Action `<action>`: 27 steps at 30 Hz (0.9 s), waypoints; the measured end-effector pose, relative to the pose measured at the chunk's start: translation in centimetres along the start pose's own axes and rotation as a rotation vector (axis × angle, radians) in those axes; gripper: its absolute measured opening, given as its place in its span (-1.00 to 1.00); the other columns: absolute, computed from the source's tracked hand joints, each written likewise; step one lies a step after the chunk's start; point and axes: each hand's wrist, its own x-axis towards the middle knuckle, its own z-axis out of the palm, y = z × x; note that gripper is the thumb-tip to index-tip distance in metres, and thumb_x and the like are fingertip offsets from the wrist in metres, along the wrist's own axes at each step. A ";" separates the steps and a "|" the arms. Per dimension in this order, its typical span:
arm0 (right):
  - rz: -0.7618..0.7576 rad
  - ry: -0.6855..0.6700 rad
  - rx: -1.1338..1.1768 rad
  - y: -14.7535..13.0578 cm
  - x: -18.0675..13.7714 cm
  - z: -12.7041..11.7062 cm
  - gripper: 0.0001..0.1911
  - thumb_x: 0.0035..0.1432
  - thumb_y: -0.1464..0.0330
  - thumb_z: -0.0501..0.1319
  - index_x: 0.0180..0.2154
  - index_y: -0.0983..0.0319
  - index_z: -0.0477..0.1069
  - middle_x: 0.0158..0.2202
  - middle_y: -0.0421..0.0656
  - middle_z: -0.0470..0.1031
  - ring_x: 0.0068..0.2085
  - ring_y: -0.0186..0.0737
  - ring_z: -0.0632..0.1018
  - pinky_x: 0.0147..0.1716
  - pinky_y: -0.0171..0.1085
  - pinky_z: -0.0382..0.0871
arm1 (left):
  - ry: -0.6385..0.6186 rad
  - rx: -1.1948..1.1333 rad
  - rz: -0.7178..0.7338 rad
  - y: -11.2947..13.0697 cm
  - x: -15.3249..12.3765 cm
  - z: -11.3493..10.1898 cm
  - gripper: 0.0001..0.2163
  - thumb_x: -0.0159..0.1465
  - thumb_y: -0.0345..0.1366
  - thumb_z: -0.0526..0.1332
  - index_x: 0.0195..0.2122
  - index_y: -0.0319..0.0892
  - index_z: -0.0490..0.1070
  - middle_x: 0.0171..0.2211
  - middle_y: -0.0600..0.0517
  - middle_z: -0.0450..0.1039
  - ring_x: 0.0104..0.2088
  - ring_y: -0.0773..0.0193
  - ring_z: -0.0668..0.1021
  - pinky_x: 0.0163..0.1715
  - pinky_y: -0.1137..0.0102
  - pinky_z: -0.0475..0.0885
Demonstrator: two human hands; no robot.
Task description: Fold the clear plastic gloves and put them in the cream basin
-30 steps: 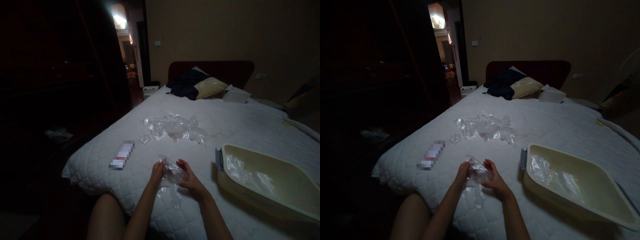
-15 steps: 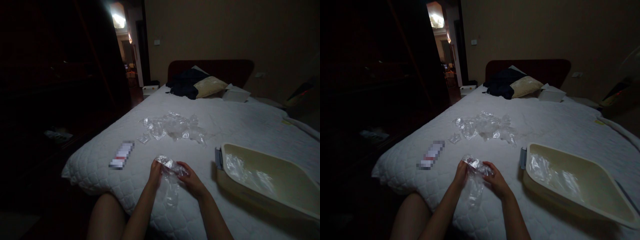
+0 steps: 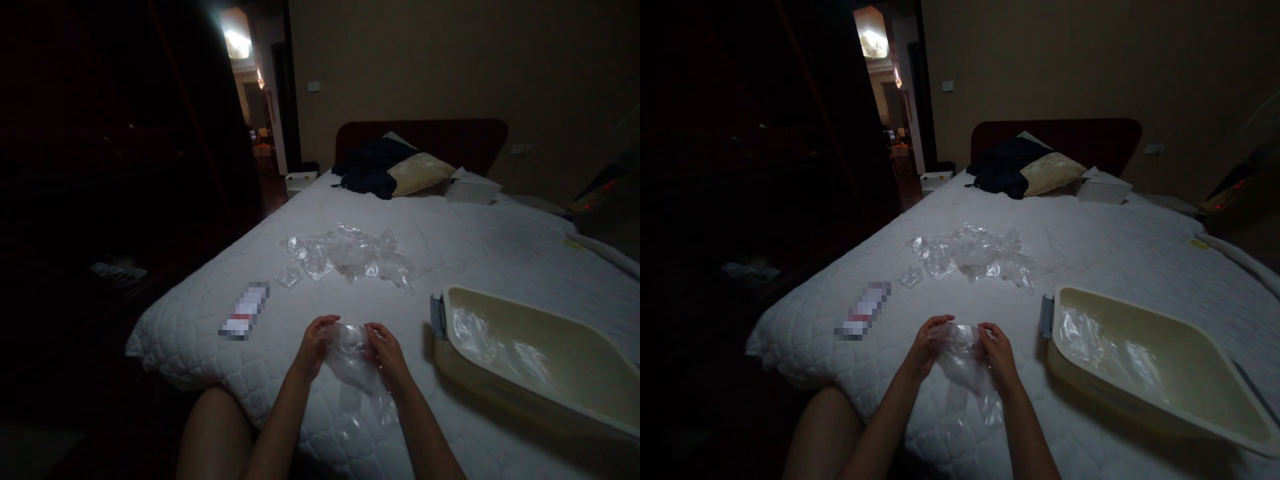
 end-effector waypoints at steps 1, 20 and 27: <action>-0.008 0.000 0.008 -0.1 0.0 0.0 -0.63 -0.20 0.13 0.30 -0.35 0.21 0.38 -0.60 -0.29 0.34 -0.63 -0.43 0.31 -0.67 -0.43 0.18 | 0.007 0.006 -0.014 -0.1 0.1 -0.1 -0.75 -0.15 -0.39 0.29 -0.37 -0.23 0.44 -0.32 -0.04 0.46 -0.41 0.31 0.46 -0.44 0.48 0.29; -0.057 -0.046 -0.078 -0.1 -0.2 -0.3 -0.56 -0.27 0.21 0.36 -0.28 0.19 0.36 -0.59 -0.30 0.34 -0.59 -0.39 0.32 -0.62 -0.41 0.14 | 0.260 -0.084 -0.072 -0.5 0.7 0.2 -0.65 -0.07 -0.03 0.28 -0.58 -0.20 0.22 -0.65 0.18 0.25 -0.62 0.46 0.34 -0.58 0.53 0.25; -0.043 -0.015 0.064 -0.4 -0.1 -0.2 -0.72 -0.18 0.16 0.29 -0.47 0.22 0.40 -0.49 -0.21 0.43 -0.46 -0.26 0.42 -0.44 -0.30 0.28 | 0.170 0.040 -0.009 -0.7 0.5 0.6 -0.66 0.00 -0.02 0.23 -0.53 -0.22 0.27 -0.64 0.16 0.25 -0.64 0.48 0.30 -0.66 0.56 0.18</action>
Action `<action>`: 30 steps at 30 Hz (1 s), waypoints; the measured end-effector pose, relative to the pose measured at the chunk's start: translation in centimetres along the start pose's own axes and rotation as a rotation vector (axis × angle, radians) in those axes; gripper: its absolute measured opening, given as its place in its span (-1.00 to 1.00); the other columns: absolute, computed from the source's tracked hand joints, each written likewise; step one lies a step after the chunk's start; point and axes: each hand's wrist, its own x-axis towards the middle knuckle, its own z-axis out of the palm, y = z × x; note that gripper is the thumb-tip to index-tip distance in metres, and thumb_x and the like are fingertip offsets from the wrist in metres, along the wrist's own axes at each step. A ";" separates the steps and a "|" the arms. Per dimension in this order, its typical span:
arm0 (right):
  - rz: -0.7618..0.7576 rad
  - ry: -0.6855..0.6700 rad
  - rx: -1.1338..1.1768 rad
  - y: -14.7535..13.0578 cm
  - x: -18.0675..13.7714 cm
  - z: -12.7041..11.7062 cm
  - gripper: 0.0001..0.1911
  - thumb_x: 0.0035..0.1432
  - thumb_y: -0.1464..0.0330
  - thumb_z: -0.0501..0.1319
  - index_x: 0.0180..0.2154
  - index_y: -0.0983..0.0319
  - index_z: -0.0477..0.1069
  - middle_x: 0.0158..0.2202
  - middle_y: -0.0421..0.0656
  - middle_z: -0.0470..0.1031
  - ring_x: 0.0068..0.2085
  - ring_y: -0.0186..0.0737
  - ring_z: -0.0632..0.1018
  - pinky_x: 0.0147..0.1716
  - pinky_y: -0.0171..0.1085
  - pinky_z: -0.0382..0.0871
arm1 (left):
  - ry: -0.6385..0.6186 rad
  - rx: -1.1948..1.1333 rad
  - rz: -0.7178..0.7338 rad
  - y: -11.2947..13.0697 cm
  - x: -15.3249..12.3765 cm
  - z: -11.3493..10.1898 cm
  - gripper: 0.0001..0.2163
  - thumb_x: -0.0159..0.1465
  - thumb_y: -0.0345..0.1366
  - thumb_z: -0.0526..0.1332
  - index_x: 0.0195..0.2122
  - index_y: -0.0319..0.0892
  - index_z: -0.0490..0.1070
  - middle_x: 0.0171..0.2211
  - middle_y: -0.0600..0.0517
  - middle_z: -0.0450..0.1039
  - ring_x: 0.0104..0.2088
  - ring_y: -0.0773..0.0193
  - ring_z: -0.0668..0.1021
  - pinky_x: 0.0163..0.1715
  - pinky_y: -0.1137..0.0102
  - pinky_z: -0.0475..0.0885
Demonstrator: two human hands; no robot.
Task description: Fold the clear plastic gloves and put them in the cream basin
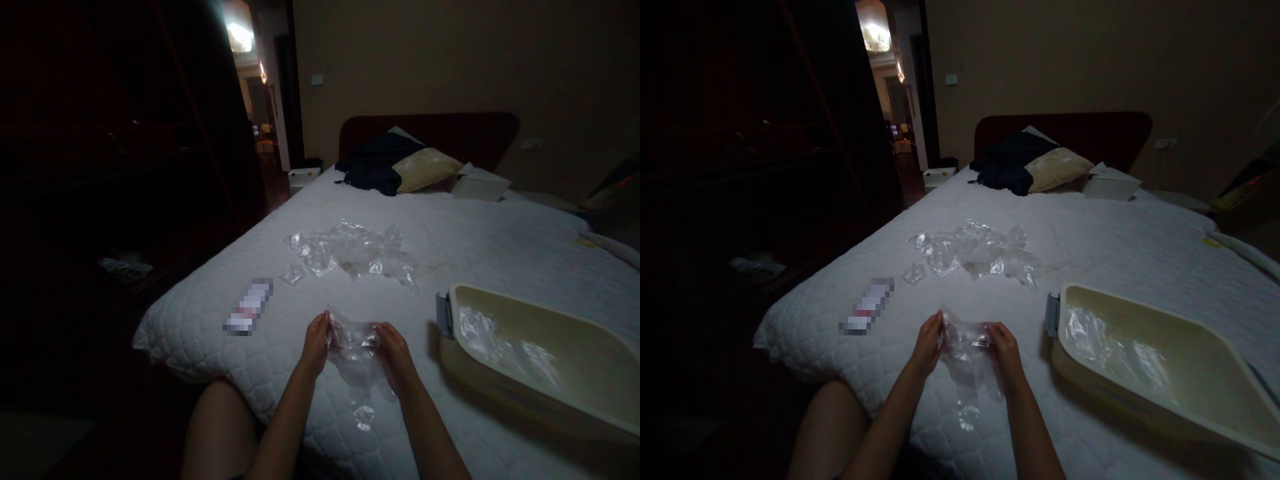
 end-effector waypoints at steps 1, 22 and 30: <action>0.003 0.013 0.018 -0.1 0.0 0.0 -0.72 -0.18 0.16 0.29 -0.47 0.22 0.40 -0.50 -0.22 0.43 -0.46 -0.25 0.42 -0.43 -0.29 0.29 | -0.012 0.004 0.010 0.0 0.0 0.0 -0.67 0.01 -0.02 0.22 -0.53 -0.22 0.27 -0.64 0.15 0.25 -0.64 0.48 0.30 -0.65 0.56 0.18; -0.061 0.298 0.150 -0.1 0.8 -1.0 -0.67 -0.16 0.10 0.26 -0.36 0.17 0.38 -0.56 -0.26 0.43 -0.59 -0.34 0.40 -0.63 -0.37 0.24 | -0.006 -0.071 -0.030 0.2 -0.1 -0.4 -0.75 -0.03 -0.14 0.26 -0.44 -0.22 0.33 -0.61 0.16 0.27 -0.64 0.49 0.33 -0.66 0.58 0.22; 0.004 0.146 0.253 -0.7 0.4 -1.4 -0.72 -0.12 0.25 0.18 -0.29 0.16 0.42 -0.39 -0.20 0.52 -0.44 -0.25 0.49 -0.48 -0.30 0.31 | -0.136 -0.081 0.014 0.0 -0.1 -0.3 -0.63 -0.06 -0.36 0.27 -0.18 -0.15 0.29 -0.28 0.02 0.43 -0.40 0.35 0.47 -0.42 0.47 0.33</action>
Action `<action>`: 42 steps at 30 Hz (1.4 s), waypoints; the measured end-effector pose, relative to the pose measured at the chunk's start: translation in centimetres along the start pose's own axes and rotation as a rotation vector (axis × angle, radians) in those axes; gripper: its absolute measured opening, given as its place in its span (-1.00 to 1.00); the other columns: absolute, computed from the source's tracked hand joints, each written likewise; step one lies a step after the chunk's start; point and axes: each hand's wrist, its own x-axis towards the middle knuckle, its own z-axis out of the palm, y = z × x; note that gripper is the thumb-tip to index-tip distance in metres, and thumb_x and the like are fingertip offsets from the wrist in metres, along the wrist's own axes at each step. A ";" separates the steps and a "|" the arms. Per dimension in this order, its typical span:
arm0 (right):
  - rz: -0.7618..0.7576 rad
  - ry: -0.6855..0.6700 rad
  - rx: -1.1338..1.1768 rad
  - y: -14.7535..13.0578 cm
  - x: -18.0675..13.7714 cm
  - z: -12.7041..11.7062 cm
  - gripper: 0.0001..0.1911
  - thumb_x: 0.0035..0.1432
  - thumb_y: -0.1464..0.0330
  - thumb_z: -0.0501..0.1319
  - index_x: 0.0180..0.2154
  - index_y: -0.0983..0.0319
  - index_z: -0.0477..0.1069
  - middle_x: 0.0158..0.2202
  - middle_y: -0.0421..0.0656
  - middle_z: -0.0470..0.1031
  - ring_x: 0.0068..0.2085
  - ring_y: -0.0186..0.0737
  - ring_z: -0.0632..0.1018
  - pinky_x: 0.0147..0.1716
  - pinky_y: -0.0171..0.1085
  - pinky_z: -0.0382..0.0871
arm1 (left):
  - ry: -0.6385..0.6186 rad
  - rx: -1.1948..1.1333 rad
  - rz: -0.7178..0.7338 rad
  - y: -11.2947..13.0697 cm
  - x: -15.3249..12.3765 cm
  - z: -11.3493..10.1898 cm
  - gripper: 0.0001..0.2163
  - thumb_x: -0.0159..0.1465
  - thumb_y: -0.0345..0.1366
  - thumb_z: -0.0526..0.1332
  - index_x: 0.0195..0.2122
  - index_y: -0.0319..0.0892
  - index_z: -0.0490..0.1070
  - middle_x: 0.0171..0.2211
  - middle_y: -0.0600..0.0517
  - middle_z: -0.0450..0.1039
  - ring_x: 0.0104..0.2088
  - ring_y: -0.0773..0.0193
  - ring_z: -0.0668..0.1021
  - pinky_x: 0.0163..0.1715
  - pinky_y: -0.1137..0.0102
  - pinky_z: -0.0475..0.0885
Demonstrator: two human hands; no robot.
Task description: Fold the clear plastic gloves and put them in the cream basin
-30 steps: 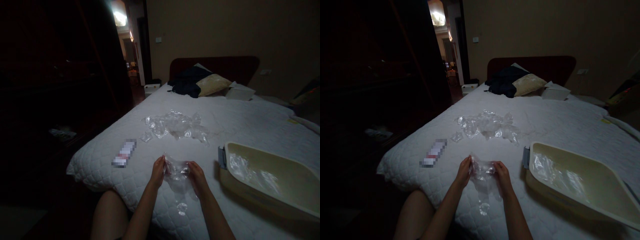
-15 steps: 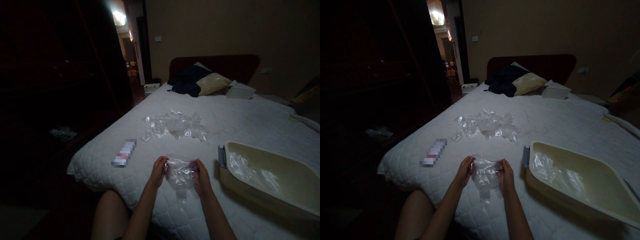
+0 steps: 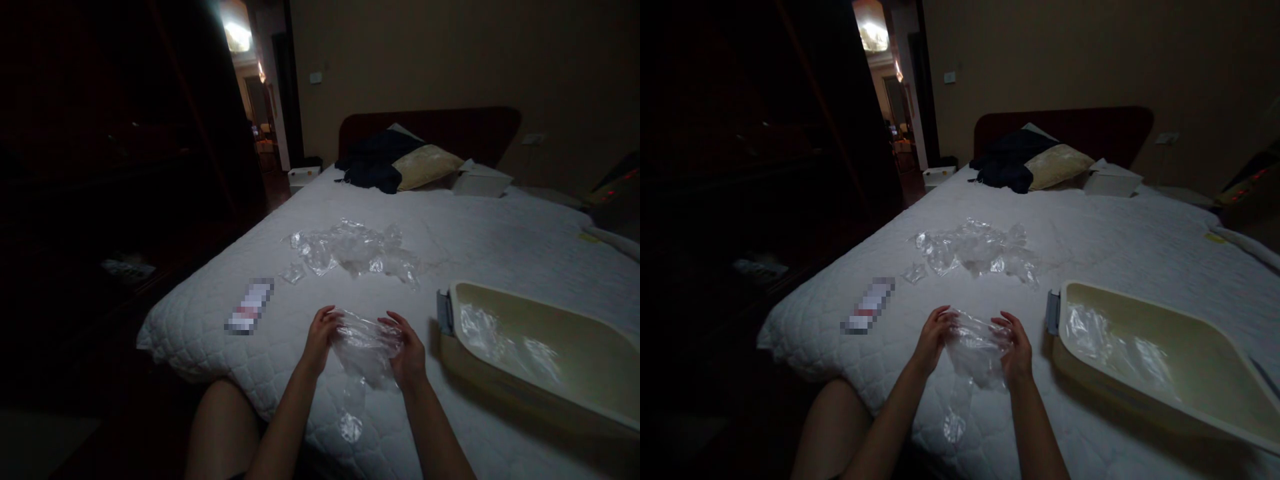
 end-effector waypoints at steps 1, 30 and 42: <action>-0.020 -0.015 -0.020 0.0 0.0 -0.1 -0.71 -0.14 0.28 0.18 -0.27 0.15 0.42 -0.35 -0.19 0.52 -0.40 -0.23 0.49 -0.46 -0.30 0.31 | 0.012 0.015 0.004 -0.2 0.2 -0.1 -0.65 -0.06 -0.36 0.27 -0.21 -0.16 0.30 -0.32 0.03 0.44 -0.42 0.37 0.47 -0.41 0.48 0.31; -0.070 -0.091 -0.102 0.0 -0.3 -0.1 -0.74 -0.09 0.24 0.19 -0.30 0.15 0.45 -0.28 -0.14 0.50 -0.20 -0.12 0.47 -0.15 -0.16 0.27 | 0.043 0.240 0.014 -0.9 0.5 -0.7 -0.76 -0.04 -0.38 0.12 -0.35 -0.22 0.50 -0.45 0.04 0.40 -0.47 0.39 0.36 -0.52 0.53 0.17; -0.088 -0.172 -0.289 0.8 -0.1 0.2 -0.61 -0.15 0.10 0.27 -0.28 0.18 0.45 -0.27 -0.07 0.47 -0.28 -0.16 0.47 -0.33 -0.22 0.34 | 0.086 0.219 -0.031 -0.4 0.2 -0.4 -0.64 -0.07 -0.32 0.25 -0.19 -0.22 0.45 -0.50 0.08 0.36 -0.52 0.41 0.33 -0.48 0.51 0.19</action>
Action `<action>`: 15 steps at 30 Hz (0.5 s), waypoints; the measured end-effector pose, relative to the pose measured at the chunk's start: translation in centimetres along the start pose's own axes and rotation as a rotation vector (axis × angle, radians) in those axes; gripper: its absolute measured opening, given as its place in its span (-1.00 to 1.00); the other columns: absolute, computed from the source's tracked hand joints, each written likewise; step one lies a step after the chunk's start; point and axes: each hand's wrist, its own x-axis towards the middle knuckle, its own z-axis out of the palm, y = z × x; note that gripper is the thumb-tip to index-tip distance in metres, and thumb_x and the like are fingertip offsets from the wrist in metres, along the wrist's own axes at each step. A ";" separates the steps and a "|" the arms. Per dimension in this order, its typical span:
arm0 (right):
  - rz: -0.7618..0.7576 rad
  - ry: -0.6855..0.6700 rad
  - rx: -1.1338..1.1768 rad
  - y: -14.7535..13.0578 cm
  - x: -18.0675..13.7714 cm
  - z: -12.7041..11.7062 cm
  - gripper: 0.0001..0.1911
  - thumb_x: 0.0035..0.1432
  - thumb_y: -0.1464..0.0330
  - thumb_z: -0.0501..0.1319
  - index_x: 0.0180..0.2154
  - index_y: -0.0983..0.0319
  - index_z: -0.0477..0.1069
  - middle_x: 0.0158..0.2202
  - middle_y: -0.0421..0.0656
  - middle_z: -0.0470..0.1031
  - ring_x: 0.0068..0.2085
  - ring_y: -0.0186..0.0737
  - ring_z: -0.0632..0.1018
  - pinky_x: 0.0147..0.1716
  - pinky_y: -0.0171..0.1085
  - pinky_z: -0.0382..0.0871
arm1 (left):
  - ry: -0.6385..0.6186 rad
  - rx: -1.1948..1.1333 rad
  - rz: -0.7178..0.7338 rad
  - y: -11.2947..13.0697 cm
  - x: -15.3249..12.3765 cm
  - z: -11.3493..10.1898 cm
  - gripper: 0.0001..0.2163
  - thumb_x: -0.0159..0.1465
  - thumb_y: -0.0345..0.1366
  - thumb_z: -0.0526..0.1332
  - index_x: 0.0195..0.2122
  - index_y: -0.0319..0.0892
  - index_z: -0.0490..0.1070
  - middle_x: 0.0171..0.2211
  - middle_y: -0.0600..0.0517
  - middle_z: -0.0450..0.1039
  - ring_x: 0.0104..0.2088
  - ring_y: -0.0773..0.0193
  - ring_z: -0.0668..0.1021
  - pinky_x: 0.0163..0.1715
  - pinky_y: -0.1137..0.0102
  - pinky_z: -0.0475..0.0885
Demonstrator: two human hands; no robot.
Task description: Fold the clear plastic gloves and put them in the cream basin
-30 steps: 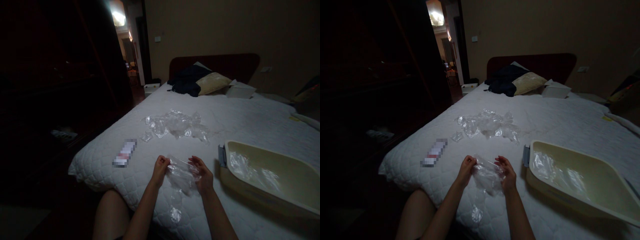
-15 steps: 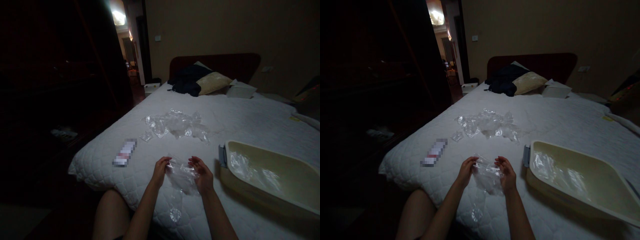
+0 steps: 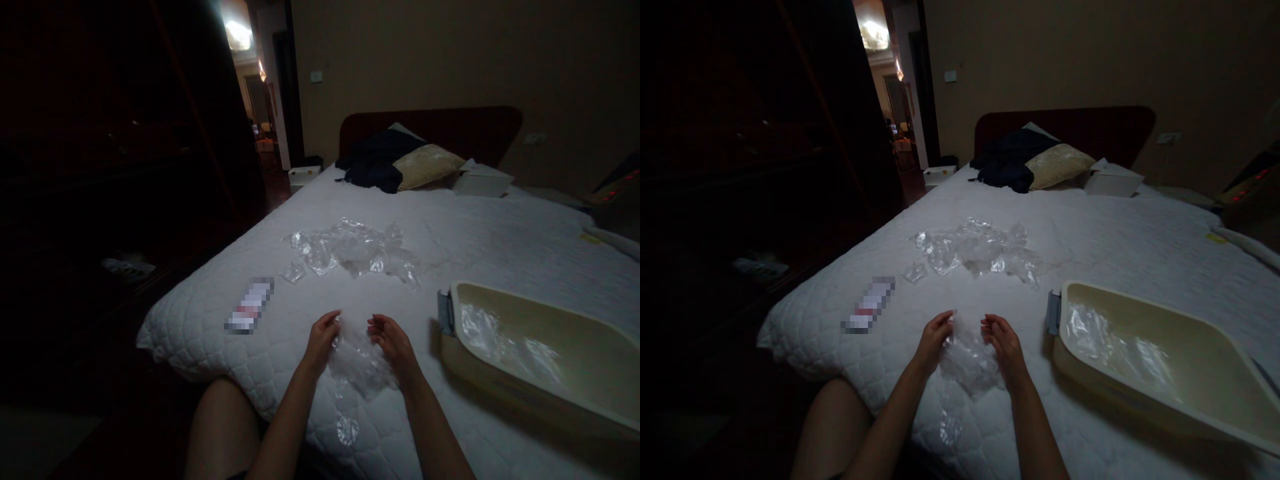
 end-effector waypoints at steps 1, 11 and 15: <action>-0.009 -0.018 -0.020 0.1 0.0 0.0 -0.62 -0.14 0.11 0.26 -0.27 0.18 0.44 -0.26 -0.07 0.48 -0.28 -0.17 0.47 -0.32 -0.22 0.34 | 0.001 0.021 0.022 0.0 0.0 0.0 -0.63 -0.08 -0.30 0.28 -0.20 -0.21 0.45 -0.50 0.08 0.35 -0.52 0.41 0.33 -0.48 0.51 0.19; -0.060 -0.248 -0.225 0.1 -0.6 0.4 -0.60 -0.21 0.28 0.35 -0.22 0.16 0.42 -0.18 -0.12 0.45 -0.11 -0.12 0.42 -0.06 -0.14 0.21 | 0.034 0.081 0.109 -0.6 0.3 -0.2 -0.61 0.02 -0.15 0.24 -0.13 -0.18 0.39 -0.49 0.09 0.31 -0.54 0.44 0.32 -0.55 0.54 0.18; -0.044 -0.179 -0.249 0.3 -0.7 0.6 -0.59 -0.23 0.31 0.36 -0.23 0.17 0.42 -0.21 -0.13 0.45 -0.16 -0.15 0.43 -0.11 -0.17 0.24 | 0.043 0.018 0.112 -0.6 0.3 -0.2 -0.62 0.01 -0.12 0.24 -0.17 -0.20 0.40 -0.53 0.10 0.30 -0.57 0.46 0.31 -0.57 0.55 0.17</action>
